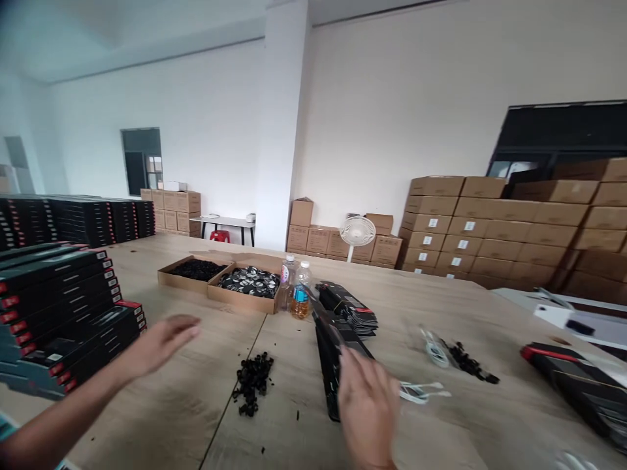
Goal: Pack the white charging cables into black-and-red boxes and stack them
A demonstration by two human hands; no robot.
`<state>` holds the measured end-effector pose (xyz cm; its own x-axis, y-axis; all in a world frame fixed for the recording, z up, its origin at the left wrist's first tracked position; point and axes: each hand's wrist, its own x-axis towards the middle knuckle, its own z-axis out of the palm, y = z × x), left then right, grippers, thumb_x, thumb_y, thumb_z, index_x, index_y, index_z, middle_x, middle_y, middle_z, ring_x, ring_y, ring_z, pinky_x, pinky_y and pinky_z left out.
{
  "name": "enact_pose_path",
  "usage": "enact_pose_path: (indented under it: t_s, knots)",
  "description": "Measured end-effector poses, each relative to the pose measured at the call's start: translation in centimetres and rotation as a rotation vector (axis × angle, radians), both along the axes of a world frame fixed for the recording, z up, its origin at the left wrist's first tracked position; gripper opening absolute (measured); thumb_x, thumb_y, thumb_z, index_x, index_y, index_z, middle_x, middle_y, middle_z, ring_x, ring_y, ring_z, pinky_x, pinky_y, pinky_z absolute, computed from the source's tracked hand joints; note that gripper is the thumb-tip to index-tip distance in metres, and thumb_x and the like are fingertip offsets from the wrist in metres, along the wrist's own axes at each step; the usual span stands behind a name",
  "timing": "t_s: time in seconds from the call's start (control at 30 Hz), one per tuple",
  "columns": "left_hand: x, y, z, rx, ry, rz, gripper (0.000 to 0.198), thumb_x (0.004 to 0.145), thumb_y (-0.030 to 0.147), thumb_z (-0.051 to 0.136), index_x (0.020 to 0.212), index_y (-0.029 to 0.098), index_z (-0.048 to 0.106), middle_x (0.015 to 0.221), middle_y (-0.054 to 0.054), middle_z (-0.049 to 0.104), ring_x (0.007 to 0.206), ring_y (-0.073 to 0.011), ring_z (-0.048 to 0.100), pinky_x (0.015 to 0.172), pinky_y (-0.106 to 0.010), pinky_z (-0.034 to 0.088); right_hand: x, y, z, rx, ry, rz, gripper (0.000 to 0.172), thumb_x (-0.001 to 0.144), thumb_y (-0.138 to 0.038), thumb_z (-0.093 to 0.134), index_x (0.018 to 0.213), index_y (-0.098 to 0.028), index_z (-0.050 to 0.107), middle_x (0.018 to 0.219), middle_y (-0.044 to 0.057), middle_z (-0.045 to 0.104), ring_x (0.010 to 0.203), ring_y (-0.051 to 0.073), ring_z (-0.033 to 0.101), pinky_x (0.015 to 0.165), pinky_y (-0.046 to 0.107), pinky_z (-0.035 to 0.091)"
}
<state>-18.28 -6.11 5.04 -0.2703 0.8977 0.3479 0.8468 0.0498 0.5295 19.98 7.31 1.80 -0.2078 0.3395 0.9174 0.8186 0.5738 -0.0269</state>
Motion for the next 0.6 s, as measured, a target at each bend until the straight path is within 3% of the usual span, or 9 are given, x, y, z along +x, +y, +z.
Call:
enact_pose_path:
  t_s: [0.1,0.13,0.2,0.3,0.43,0.53,0.6]
  knots:
    - [9.5,3.7,-0.9,-0.067,-0.982,-0.476,0.053,0.092,0.058,0.049,0.131,0.023,0.059,0.14,-0.013,0.06,0.127,-0.0275,0.058,0.098,-0.043,0.053,-5.5,-2.3,1.7,0.013,-0.019,0.231,0.027,0.096,-0.019,0.049,0.109,-0.023,0.071,0.095,0.008,0.077,0.082,0.024,0.065,0.071,0.038,0.041]
    - [12.2,5.0,-1.2,-0.091,-1.226,-0.529,0.052,0.09,0.059,0.052,0.125,0.022,0.063,0.136,-0.015,0.062,0.123,-0.0289,0.061,0.092,-0.044,0.056,-7.0,-2.7,1.8,-0.015,-0.049,0.317,0.028,0.096,-0.016,0.049,0.111,-0.023,0.07,0.096,0.007,0.077,0.084,0.023,0.065,0.074,0.038,0.043]
    - [15.8,7.7,-2.0,-0.043,-1.559,-0.435,0.041,0.086,0.051,0.061,0.102,0.013,0.069,0.114,-0.018,0.073,0.109,-0.0294,0.069,0.087,-0.041,0.058,-9.0,-2.9,1.1,-0.101,-0.092,0.452,0.026,0.095,-0.018,0.052,0.114,-0.024,0.069,0.104,0.008,0.076,0.093,0.024,0.066,0.084,0.042,0.047]
    - [16.6,10.9,-3.4,0.031,-1.649,-0.296,0.021,0.084,0.033,0.062,0.09,0.013,0.067,0.095,-0.013,0.076,0.093,-0.0242,0.073,0.081,-0.037,0.06,-8.9,-1.2,-1.6,-0.254,-0.055,0.54,0.029,0.095,-0.019,0.051,0.12,-0.023,0.066,0.119,0.009,0.071,0.11,0.025,0.063,0.095,0.045,0.049]
    - [13.5,12.2,-5.1,0.058,-1.605,-0.197,0.02,0.076,0.019,0.066,0.096,0.015,0.067,0.092,-0.009,0.077,0.084,-0.0212,0.072,0.071,-0.037,0.063,-7.3,2.1,-5.5,-0.545,-0.001,0.489,0.033,0.09,-0.011,0.049,0.115,-0.022,0.068,0.118,0.011,0.069,0.111,0.025,0.063,0.094,0.043,0.052]
    - [12.3,11.9,-5.3,0.058,-1.544,-0.179,0.024,0.069,0.014,0.071,0.092,0.014,0.069,0.088,-0.007,0.077,0.078,-0.0197,0.072,0.066,-0.034,0.063,-8.5,3.3,-6.6,-0.721,-0.095,0.484,0.036,0.084,-0.007,0.054,0.113,-0.023,0.068,0.117,0.009,0.068,0.111,0.026,0.062,0.094,0.042,0.051]
    - [12.5,11.6,-5.1,0.04,-1.504,-0.194,0.025,0.066,0.013,0.073,0.09,0.013,0.07,0.085,-0.007,0.077,0.075,-0.0196,0.072,0.063,-0.032,0.063,-9.7,3.3,-6.5,-0.782,-0.15,0.462,0.03,0.084,-0.008,0.056,0.105,-0.023,0.07,0.11,0.008,0.069,0.106,0.026,0.062,0.09,0.039,0.05]
